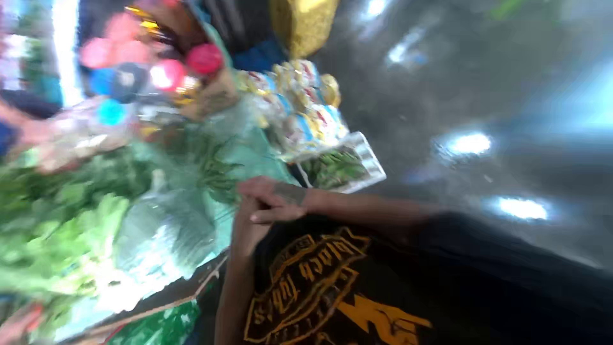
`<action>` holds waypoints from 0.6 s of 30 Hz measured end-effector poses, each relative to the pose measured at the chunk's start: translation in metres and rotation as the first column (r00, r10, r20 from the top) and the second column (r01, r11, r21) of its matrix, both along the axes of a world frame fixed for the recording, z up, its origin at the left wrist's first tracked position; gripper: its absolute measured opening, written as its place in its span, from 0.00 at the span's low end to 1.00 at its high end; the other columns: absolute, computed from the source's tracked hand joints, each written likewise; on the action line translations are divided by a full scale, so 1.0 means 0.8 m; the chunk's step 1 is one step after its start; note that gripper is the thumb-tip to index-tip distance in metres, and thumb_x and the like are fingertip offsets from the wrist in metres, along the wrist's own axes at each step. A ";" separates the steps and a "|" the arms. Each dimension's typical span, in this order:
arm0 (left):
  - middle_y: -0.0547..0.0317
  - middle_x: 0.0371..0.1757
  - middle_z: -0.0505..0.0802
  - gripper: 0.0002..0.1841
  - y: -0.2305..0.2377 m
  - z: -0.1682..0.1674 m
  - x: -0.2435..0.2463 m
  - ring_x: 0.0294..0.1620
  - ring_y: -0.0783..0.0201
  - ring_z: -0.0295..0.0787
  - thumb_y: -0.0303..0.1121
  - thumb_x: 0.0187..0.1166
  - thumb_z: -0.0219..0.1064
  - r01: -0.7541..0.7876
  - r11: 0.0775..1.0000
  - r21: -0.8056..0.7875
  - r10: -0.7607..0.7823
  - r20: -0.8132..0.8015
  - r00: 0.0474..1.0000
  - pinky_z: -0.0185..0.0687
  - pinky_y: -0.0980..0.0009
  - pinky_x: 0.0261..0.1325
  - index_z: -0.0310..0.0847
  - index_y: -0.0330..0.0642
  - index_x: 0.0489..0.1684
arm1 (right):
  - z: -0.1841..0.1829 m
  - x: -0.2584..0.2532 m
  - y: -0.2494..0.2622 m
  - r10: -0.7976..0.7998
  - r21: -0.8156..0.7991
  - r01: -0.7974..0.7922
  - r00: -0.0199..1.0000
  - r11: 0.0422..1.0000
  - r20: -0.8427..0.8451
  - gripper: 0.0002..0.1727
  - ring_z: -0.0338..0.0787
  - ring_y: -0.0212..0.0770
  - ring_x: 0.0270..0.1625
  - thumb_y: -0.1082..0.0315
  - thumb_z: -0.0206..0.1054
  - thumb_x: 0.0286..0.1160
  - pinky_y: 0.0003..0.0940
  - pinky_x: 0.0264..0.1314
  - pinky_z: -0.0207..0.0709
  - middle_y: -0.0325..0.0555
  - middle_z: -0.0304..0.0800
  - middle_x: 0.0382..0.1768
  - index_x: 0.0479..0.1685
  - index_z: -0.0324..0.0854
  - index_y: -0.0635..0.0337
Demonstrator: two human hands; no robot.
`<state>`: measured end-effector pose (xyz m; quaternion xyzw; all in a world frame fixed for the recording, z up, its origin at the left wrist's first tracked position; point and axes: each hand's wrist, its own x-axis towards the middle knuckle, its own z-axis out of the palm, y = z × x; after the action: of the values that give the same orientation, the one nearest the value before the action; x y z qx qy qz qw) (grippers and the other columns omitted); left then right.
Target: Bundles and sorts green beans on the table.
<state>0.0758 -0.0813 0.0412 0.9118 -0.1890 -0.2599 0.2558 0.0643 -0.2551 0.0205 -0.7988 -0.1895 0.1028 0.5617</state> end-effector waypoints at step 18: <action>0.44 0.73 0.83 0.35 -0.016 -0.092 -0.010 0.72 0.49 0.83 0.58 0.78 0.69 -0.120 0.978 0.171 0.103 0.104 0.989 0.83 0.46 0.71 0.74 0.43 0.77 | -0.280 -0.151 -0.267 -0.631 -0.407 0.559 0.293 0.723 -0.719 0.36 0.92 0.65 0.51 0.47 0.64 0.86 0.61 0.53 0.87 0.72 0.79 0.68 0.89 0.57 0.48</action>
<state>0.0680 -0.0942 -0.0327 0.9513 -0.1257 -0.2175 0.1787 -0.0565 -0.4685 -0.2039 -0.6856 0.4090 0.2537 0.5462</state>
